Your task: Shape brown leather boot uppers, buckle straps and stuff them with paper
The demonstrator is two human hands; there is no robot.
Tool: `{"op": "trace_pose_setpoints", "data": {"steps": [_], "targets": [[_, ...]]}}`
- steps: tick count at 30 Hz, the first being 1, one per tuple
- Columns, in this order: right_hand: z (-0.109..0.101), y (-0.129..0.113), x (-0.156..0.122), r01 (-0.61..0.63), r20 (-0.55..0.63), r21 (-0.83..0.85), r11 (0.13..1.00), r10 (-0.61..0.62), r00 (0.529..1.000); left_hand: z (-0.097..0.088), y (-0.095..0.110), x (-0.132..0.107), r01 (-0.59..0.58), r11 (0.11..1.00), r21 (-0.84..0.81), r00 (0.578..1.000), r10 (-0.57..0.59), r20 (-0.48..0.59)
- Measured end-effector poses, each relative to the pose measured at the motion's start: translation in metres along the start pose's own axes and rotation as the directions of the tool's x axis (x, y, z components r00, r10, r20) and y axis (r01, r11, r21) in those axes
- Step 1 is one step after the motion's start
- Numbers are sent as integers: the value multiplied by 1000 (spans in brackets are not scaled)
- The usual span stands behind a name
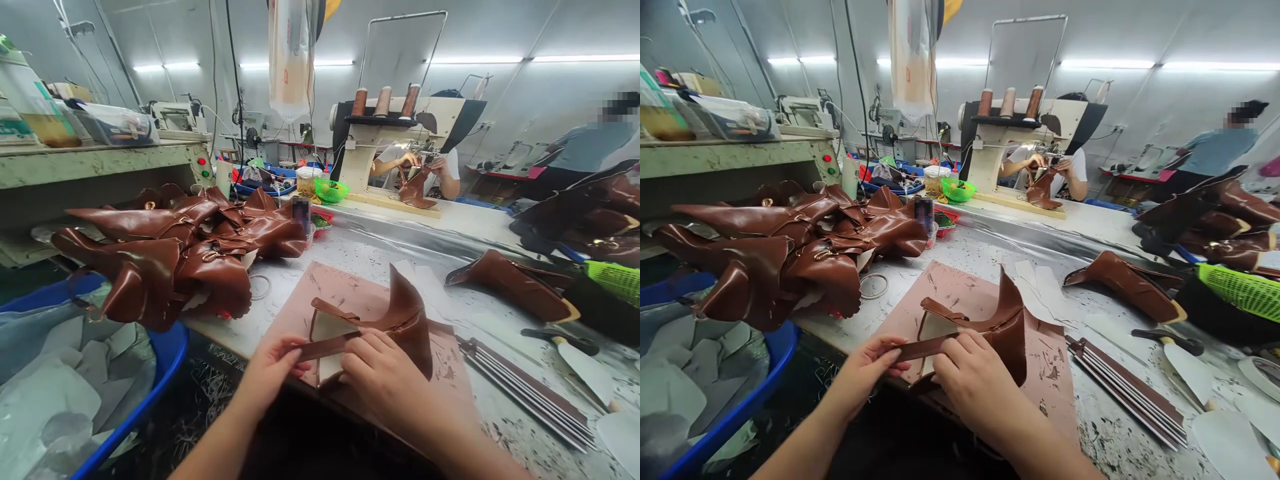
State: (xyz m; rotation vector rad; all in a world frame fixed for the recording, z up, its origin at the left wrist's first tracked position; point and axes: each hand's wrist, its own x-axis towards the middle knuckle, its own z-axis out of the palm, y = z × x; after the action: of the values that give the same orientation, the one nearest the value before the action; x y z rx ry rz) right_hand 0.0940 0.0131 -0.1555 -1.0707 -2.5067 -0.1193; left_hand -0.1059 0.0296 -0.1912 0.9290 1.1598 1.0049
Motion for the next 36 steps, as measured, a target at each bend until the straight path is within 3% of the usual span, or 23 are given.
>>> {"op": "trace_pose_setpoints", "data": {"steps": [5, 11, 21, 26, 31, 34, 36], "targets": [[0, -3, -2, -95, 24, 82, 992, 93, 995, 25, -18, -3, 73, 977, -200, 993, -53, 106], [4, -5, -3, -168, 35, 113, 979, 165, 986, 24, -11, -12, 109, 952, -285, 982, -60, 177], [6, -7, -2, -199, 18, 95, 975, 198, 980, 25, -9, -14, -24, 994, -103, 974, 47, 220], [3, -8, -3, -204, 27, 92, 975, 203, 979, 28, -8, -16, -57, 997, -46, 980, 65, 188], [-9, -1, -5, -225, 75, 168, 960, 215, 974, 27, -20, -19, -16, 988, -154, 986, 42, 162], [-14, 1, -8, -238, 133, 207, 949, 214, 968, 22, -22, -16, 31, 969, -245, 973, 27, 230], [-14, 0, -10, -251, 134, 214, 944, 226, 965, 19, -15, -11, 87, 981, -173, 940, -24, 339]]}}
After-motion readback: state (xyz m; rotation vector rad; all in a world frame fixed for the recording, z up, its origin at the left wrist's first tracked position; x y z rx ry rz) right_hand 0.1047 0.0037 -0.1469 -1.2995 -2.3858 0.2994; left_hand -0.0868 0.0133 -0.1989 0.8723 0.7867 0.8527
